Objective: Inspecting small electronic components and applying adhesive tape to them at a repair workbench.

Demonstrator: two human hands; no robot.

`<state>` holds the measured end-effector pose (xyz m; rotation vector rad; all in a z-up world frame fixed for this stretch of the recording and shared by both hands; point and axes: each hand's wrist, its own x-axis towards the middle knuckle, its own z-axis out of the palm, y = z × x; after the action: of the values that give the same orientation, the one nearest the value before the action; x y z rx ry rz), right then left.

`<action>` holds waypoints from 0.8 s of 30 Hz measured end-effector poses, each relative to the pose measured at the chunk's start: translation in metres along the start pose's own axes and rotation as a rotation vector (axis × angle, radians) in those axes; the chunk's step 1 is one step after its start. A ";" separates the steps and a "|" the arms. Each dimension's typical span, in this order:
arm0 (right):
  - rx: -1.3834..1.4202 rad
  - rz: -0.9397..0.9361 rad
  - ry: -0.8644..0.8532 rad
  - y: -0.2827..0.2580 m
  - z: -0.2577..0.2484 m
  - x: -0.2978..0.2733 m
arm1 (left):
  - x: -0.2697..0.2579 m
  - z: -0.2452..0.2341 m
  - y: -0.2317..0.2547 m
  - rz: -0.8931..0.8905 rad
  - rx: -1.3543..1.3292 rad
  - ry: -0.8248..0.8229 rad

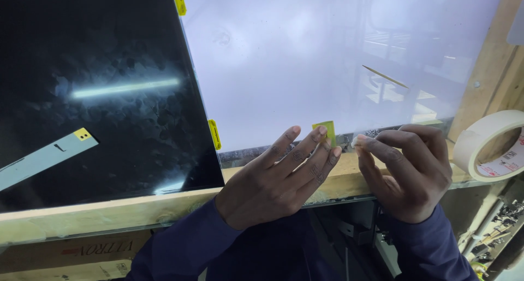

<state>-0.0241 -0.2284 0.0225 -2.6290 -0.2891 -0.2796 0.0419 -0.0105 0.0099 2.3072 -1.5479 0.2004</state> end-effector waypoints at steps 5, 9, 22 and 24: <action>0.016 -0.073 -0.017 0.003 0.002 -0.003 | -0.009 -0.001 -0.009 0.028 -0.060 0.035; 0.120 -0.103 0.010 -0.002 0.006 -0.002 | -0.014 -0.007 -0.019 0.053 -0.021 0.049; 0.166 -0.167 -0.055 -0.016 0.039 0.021 | -0.032 0.007 -0.022 -0.009 -0.026 0.055; 0.150 -0.155 -0.059 -0.016 0.040 0.018 | -0.032 0.007 -0.023 -0.030 -0.088 0.097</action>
<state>-0.0053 -0.1928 -0.0011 -2.4736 -0.5152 -0.2225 0.0496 0.0221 -0.0109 2.2179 -1.4447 0.2279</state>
